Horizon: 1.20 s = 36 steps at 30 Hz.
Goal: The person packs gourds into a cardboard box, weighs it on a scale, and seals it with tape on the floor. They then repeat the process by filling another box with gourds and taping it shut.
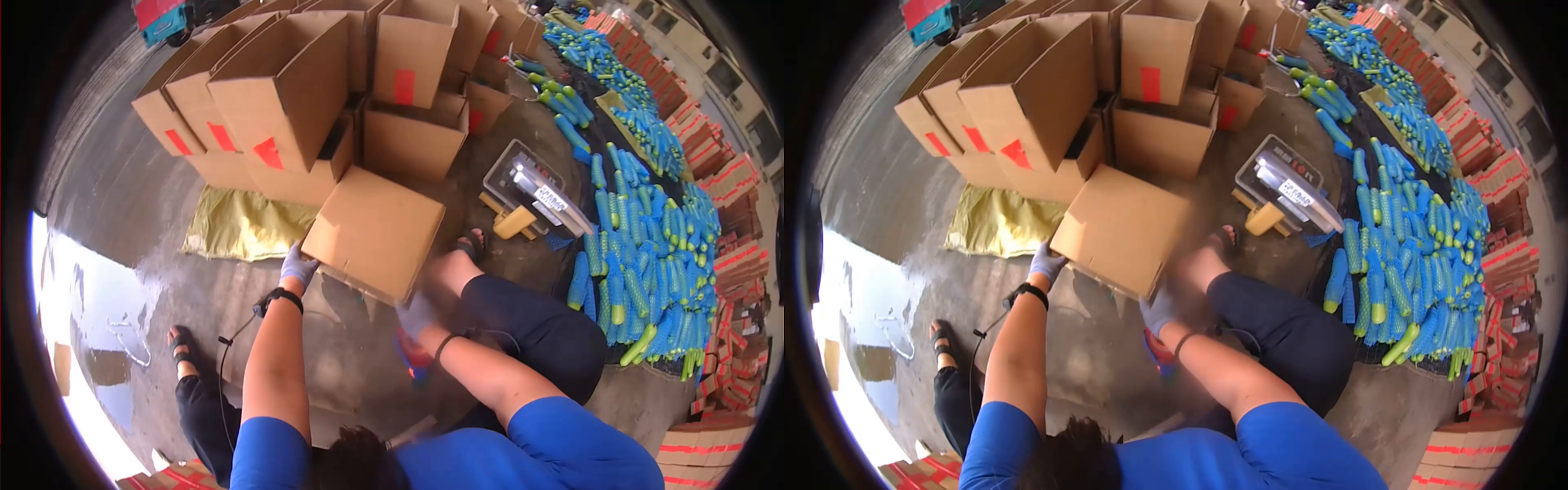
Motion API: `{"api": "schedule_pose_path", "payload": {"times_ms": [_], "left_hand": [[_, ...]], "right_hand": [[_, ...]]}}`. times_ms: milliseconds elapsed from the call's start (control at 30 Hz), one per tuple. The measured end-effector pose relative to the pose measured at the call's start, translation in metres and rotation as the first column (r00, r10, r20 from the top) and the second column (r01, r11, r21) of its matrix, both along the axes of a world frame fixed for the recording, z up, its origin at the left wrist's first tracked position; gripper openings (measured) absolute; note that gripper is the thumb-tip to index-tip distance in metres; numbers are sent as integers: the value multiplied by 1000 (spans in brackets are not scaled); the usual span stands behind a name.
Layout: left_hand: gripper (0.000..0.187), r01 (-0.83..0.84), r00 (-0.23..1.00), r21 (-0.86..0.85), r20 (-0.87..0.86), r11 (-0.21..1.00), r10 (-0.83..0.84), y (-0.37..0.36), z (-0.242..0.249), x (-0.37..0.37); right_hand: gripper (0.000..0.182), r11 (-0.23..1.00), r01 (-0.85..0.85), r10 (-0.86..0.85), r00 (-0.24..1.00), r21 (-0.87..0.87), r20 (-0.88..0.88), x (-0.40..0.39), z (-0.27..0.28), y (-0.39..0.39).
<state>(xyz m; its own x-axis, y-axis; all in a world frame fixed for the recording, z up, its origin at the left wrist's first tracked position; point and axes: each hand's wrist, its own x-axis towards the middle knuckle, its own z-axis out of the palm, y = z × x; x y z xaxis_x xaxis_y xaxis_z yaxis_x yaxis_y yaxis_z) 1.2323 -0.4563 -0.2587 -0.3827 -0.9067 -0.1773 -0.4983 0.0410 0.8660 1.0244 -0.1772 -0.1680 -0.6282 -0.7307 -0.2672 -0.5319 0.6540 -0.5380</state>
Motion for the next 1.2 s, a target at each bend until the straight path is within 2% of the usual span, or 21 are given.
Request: {"api": "schedule_pose_path", "payload": {"times_ms": [33, 67, 100, 133, 200, 267, 300, 333, 433, 500, 533, 600, 667, 733, 867, 933, 1000, 1033, 1067, 1133, 1200], "left_hand": [[52, -76, 972, 83, -217, 994, 92, 4, -6, -9], [34, -187, 977, 174, -65, 967, 201, 9, 21, -15], [25, -199, 978, 38, -46, 979, 201, 3, 4, -12], [24, -229, 968, -163, 70, 960, 242, -4, -13, -13], [27, -124, 945, -275, 259, 953, 198, 18, 55, -18], [26, -74, 919, -271, 355, 960, 171, 40, 120, -25], [26, -24, 884, -259, 446, 966, 142, 46, 139, -26], [26, -23, 885, -271, 442, 962, 146, 47, 147, -24], [20, 152, 915, -609, 384, 778, 122, 60, 177, -25], [20, 160, 918, -627, 379, 762, 119, 73, 218, -26], [21, 171, 915, -636, 385, 752, 118, 80, 237, -23], [22, 176, 887, -633, 434, 754, 158, 97, 267, -6], [22, 91, 855, -568, 466, 818, 228, 113, 284, 23], [21, 54, 835, -599, 466, 799, 292, 129, 275, 68], [23, -54, 687, -442, 634, 895, 355, 182, 249, 143], [23, -156, 635, -388, 665, 909, 393, 193, 193, 192], [25, -251, 582, -335, 697, 908, 418, 203, 151, 217], [31, -377, 747, -263, 481, 888, 460, 208, 138, 227], [39, -476, 835, -150, 233, 866, 499, 219, 150, 228], [61, -334, 820, -323, 364, 885, 442, 240, 167, 209], [82, -302, 789, -453, 374, 838, 487, 250, 156, 197]], "right_hand": [[55, 1000, -21, 22, 1000, 23, -16, -1, -9, 1], [53, 997, -52, 53, 998, 53, -24, -5, -17, -1], [53, 998, -43, 45, 998, 41, -50, -9, -15, -9], [52, 998, -42, 48, 991, 45, -127, -7, -11, -13], [53, 998, -45, 53, 980, 47, -193, -5, 11, -15], [50, 980, -37, 68, 986, 196, -155, -19, 51, -15], [44, 985, -50, 89, 966, 163, -241, -33, 27, -13], [38, 967, -187, 232, 925, 170, -300, -58, -13, -11], [37, 962, -176, 229, 936, 208, -267, -75, 77, -9], [38, 986, -60, 97, 965, 157, -243, -83, 114, -5], [38, 987, -57, 93, 965, 147, -245, -84, 130, -4], [40, 969, -201, 239, 912, 144, -333, -86, 155, -5], [40, 978, -156, 186, 949, 136, -253, -71, 163, -9], [42, 945, -305, 318, 942, 120, -109, -48, 175, -16], [39, 862, -487, 499, 864, 142, -65, 13, 150, -29], [40, 892, -448, 446, 894, -60, -44, 43, 104, -35], [41, 847, -469, 498, 864, -250, 69, 75, 97, -39], [41, 828, -472, 497, 868, -302, 6, 82, 100, -41], [42, 809, -477, 492, 869, -344, -47, 91, 103, -38], [42, 860, -424, 474, 870, -284, 134, 82, 109, -46], [38, 809, -518, 557, 827, -278, 81, 78, 100, -51]]}}
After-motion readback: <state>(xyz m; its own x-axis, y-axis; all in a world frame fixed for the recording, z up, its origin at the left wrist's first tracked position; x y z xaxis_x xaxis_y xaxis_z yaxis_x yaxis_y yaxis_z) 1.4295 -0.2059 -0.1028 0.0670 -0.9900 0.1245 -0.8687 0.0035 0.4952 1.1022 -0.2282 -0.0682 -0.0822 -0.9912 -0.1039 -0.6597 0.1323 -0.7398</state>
